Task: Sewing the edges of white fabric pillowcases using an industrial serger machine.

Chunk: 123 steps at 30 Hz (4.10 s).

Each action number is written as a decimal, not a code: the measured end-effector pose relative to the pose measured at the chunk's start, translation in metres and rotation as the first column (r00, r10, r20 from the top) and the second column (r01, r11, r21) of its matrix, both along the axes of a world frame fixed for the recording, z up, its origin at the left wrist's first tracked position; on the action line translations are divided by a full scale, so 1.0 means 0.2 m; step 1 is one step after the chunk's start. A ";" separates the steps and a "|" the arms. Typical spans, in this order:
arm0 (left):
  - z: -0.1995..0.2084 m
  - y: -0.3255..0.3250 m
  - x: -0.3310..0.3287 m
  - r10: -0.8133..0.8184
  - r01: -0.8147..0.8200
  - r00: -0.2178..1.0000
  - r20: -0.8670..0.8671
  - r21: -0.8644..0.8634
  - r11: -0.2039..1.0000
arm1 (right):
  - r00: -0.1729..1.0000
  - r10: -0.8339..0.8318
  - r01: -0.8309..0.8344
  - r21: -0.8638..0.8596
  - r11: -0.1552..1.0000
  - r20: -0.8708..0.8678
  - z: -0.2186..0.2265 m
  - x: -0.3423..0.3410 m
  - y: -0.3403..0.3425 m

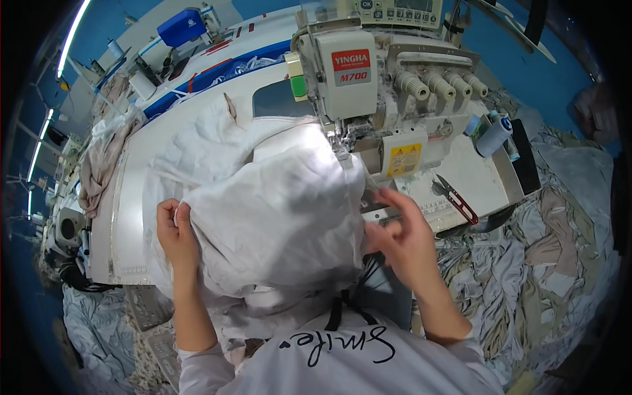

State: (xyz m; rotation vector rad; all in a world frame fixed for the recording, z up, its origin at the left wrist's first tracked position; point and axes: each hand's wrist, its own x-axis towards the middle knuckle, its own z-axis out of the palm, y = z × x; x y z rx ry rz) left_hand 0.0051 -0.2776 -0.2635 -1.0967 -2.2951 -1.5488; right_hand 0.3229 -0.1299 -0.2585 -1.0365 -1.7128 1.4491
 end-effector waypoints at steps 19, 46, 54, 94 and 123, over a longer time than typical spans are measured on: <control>0.06 0.04 -0.03 -0.049 0.049 0.999 -0.005 0.038 0.998 | 0.937 0.090 -0.209 -0.331 0.920 -0.339 0.03 -0.13 0.11; 0.19 0.21 -0.13 -0.032 0.042 0.989 -0.142 0.067 0.997 | 0.936 0.077 -0.205 -0.354 0.912 -0.344 0.04 -0.18 0.13; 0.28 0.31 -0.21 -0.008 0.019 0.984 -0.177 0.063 0.998 | 0.924 0.070 -0.217 -0.366 0.905 -0.375 0.04 -0.18 0.14; 1.28 1.23 -0.97 0.150 -0.117 0.688 -0.711 0.095 0.989 | 0.941 0.118 -0.234 -0.358 0.904 -0.318 0.06 -0.17 0.16; -0.05 -0.04 0.24 -0.120 0.180 0.927 0.356 -0.141 0.974 | 0.926 0.060 -0.227 -0.422 0.878 -0.373 0.06 -0.18 0.14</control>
